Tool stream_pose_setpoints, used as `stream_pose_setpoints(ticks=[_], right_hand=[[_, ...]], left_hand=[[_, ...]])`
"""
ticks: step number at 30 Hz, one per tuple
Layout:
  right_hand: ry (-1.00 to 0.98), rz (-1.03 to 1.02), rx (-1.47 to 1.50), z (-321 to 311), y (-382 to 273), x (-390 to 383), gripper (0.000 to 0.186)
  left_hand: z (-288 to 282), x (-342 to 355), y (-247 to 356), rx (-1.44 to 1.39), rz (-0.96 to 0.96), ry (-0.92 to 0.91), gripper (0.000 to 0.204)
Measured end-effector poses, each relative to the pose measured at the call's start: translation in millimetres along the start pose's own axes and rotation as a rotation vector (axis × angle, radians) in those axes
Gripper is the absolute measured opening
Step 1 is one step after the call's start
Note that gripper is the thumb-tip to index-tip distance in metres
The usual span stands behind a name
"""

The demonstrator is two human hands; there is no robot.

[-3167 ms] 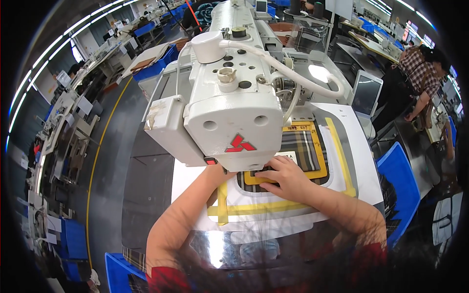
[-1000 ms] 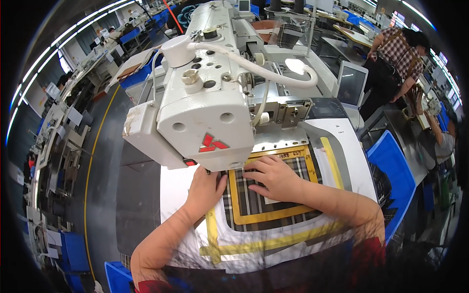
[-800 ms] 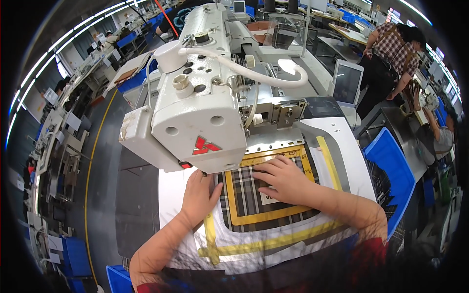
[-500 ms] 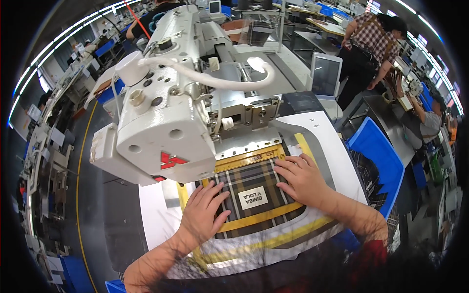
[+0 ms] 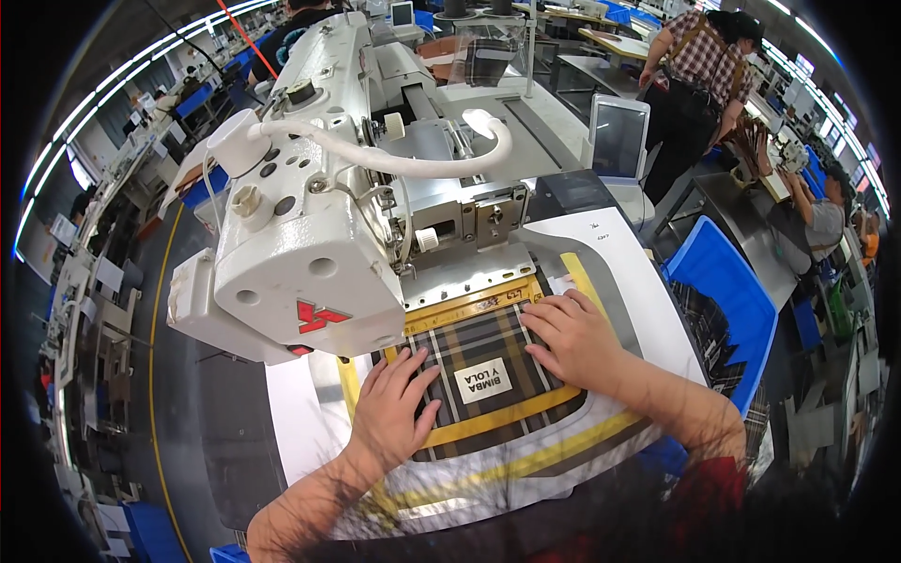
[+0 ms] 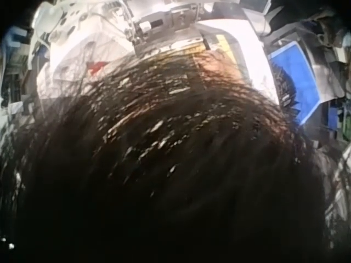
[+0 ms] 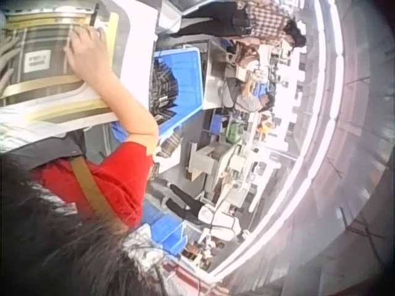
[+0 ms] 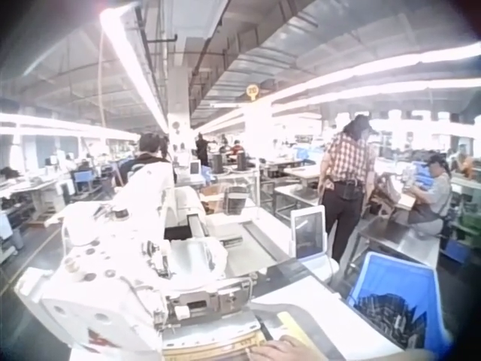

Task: Operating an industrial embroidery/sewing machine by placing fabric pieces into the presser frame and removing finished pieces.

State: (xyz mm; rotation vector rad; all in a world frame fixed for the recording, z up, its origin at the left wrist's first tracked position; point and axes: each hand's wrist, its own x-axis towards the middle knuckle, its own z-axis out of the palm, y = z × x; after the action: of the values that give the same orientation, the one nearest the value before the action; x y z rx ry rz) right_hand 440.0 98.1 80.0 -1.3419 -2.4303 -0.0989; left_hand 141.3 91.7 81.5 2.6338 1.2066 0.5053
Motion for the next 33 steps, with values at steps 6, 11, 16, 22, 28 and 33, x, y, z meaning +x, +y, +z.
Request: stream_pose_setpoints(ticks=[6, 11, 16, 22, 28, 33], right_hand=[[0.022, -0.014, 0.014, 2.8, -0.5, -2.7, 0.034], [0.033, -0.032, -0.037, 0.7, -2.9, -4.6, 0.032], [0.032, -0.033, -0.024, 3.9, 0.7, -0.9, 0.033], [0.06, -0.067, 0.017, 7.9, 8.4, 0.5, 0.034], [0.046, -0.094, 0.029, 9.4, 13.1, 0.5, 0.035], [0.057, -0.13, 0.06, 11.1, 17.9, 0.8, 0.036]], left_hand=[[2.8, -0.9, 0.0, 0.012, -0.014, 0.014, 0.042], [3.9, -0.1, 1.2, 0.028, -0.018, 0.015, 0.043], [3.4, 1.0, 3.6, 0.042, -0.027, 0.012, 0.044], [3.3, 1.9, 6.6, 0.048, -0.047, -0.026, 0.044], [1.7, 7.1, 12.5, 0.146, -0.061, -0.039, 0.042], [4.5, 16.1, 22.1, 0.145, -0.069, -0.043, 0.041]])
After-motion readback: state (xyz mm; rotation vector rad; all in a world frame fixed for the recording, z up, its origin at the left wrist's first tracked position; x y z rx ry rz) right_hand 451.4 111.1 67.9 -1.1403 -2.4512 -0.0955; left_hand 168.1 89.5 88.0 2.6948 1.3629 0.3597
